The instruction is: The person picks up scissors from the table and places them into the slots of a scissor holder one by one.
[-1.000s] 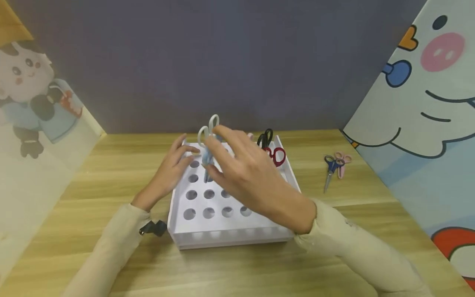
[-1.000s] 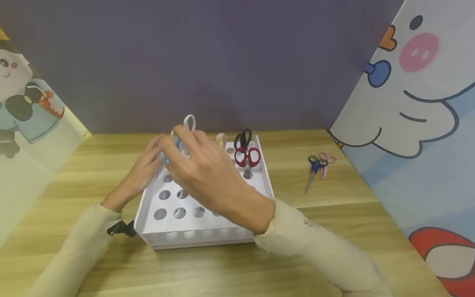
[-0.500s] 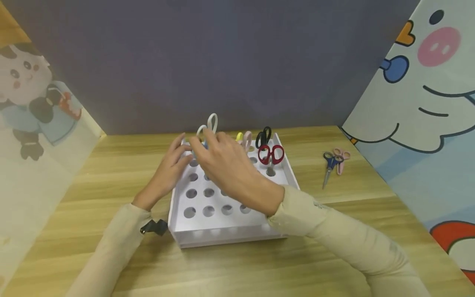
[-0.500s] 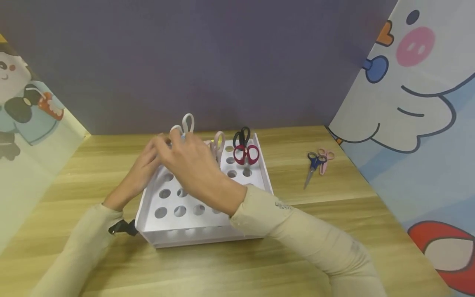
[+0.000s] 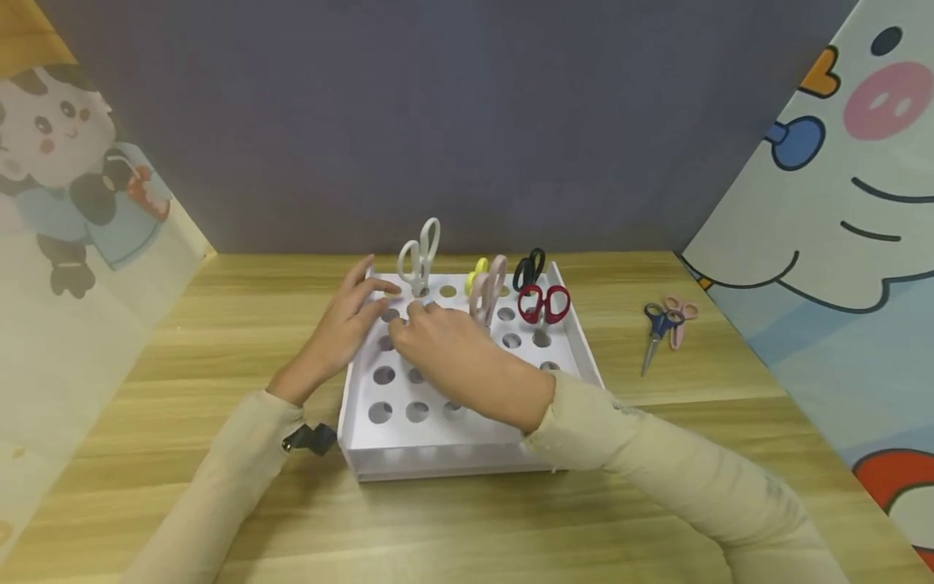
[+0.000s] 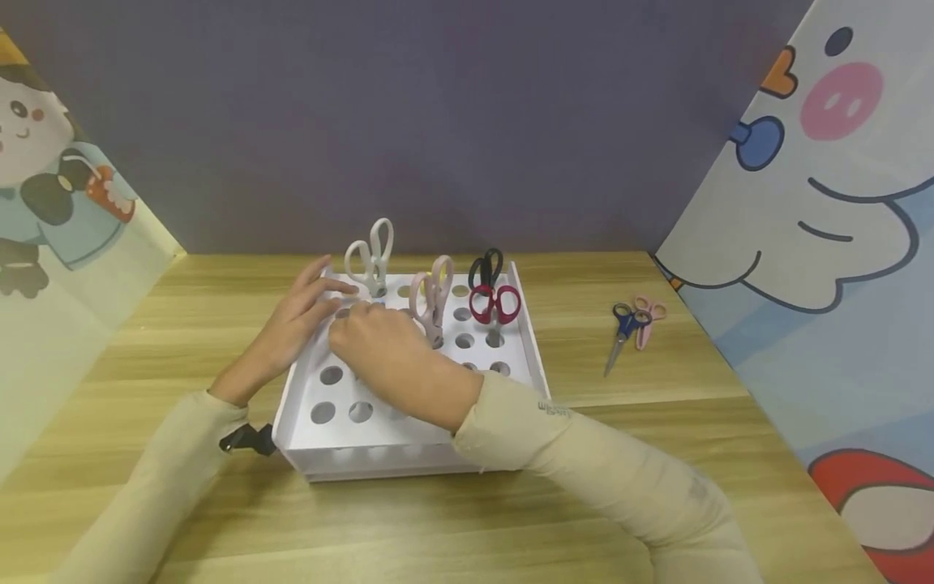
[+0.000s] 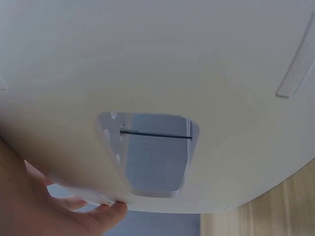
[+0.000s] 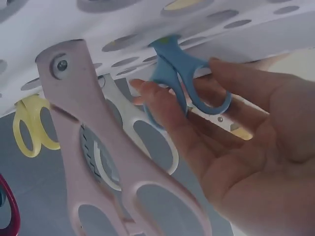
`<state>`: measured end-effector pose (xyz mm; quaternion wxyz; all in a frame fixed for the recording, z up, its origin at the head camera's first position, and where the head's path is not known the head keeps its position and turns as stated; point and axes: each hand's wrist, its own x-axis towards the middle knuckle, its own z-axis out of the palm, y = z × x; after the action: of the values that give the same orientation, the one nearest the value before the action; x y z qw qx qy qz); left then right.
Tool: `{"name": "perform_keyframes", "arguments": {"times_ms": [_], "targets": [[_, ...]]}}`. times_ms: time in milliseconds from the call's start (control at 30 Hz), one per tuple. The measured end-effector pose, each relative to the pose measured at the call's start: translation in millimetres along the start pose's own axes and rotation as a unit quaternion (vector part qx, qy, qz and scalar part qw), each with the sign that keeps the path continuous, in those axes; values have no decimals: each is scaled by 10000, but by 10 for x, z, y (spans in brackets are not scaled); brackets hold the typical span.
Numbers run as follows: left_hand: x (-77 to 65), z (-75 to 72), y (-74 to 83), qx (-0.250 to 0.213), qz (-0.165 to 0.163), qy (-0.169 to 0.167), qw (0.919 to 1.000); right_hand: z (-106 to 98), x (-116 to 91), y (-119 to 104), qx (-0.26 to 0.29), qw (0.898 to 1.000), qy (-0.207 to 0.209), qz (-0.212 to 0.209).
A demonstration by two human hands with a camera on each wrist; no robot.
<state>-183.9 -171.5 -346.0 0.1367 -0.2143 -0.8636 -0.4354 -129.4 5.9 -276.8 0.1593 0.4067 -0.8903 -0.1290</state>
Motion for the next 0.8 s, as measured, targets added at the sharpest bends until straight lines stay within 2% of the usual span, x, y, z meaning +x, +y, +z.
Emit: {"name": "perform_keyframes", "arguments": {"times_ms": [133,267,367,500,700,800], "targets": [[3,-16,11,17,-74,9,10000,-23,33,38,128,9997,-130,-173],[7,-20,19,6,-28,50,10000,-27,73,37,242,9973,-610,-320],[9,-13,25,-27,-4,40,10000,-17,51,41,472,9941,-943,-240],[13,-2,30,-63,-94,-2,9999,-26,-83,81,810,9932,-825,-111],[20,-4,38,-30,-161,-69,9998,-120,-353,146,1113,9933,-267,-157],[21,-8,30,11,-175,-86,9998,-163,-457,177,1237,9923,45,-52]]}}
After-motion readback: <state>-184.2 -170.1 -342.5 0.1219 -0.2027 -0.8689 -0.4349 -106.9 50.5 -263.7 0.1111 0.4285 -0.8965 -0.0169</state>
